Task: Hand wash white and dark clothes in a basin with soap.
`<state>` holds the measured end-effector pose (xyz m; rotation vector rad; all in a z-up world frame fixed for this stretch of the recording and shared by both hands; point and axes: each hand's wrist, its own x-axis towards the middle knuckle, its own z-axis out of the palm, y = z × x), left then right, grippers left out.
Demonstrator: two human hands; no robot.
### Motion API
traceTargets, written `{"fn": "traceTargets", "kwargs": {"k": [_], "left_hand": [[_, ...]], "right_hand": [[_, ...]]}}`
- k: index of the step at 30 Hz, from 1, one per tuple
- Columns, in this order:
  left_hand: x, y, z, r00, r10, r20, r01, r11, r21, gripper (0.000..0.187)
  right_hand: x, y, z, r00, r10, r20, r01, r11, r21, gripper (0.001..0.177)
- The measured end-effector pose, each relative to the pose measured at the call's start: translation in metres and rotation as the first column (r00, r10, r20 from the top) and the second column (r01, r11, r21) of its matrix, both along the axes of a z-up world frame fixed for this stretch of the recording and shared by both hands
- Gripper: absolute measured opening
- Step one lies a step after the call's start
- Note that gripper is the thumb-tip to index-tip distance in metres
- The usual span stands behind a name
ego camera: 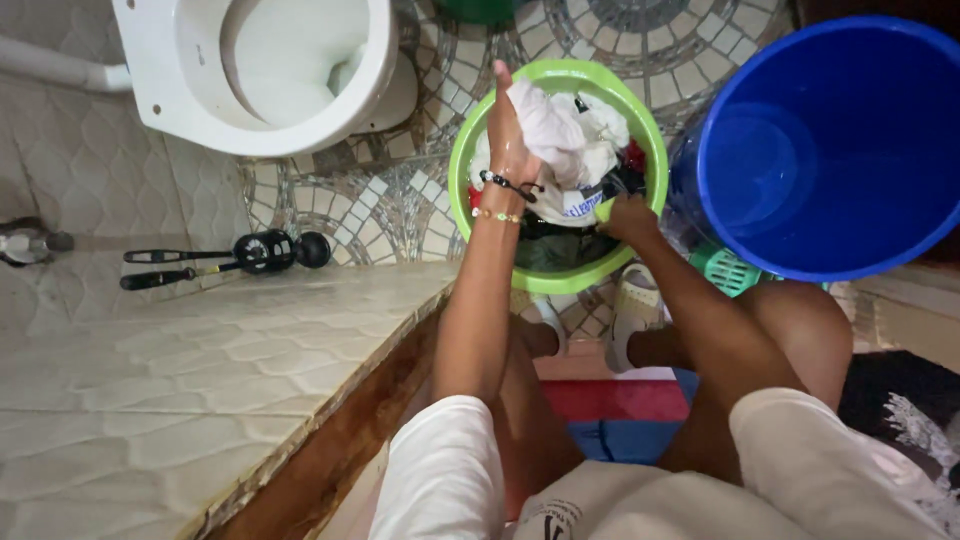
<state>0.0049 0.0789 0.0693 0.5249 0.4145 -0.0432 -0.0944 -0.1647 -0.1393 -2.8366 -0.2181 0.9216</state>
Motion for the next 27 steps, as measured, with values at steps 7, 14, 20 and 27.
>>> {"fn": "traceTargets", "kwargs": {"k": [7,14,20,27], "left_hand": [[0.005,0.007,0.004,0.999,0.039,-0.023,-0.036,0.991,0.126,0.058],[0.028,0.012,-0.139,0.999,-0.031,-0.01,0.03,0.753,0.658,0.036],[0.001,-0.011,-0.29,0.997,0.065,0.034,-0.029,-0.076,0.997,0.042],[-0.044,-0.029,-0.298,0.948,0.043,-0.315,0.301,-0.441,0.845,0.036]], "right_hand": [[0.001,-0.007,-0.14,0.921,-0.319,0.225,0.306,0.948,0.089,0.043],[0.121,0.015,0.011,0.995,-0.087,-0.049,0.094,0.983,0.158,0.065],[0.142,0.082,0.018,0.985,-0.036,0.171,-0.016,0.956,0.294,0.068],[0.073,0.117,-0.047,0.71,-0.21,0.672,-0.028,0.945,0.324,0.051]]}}
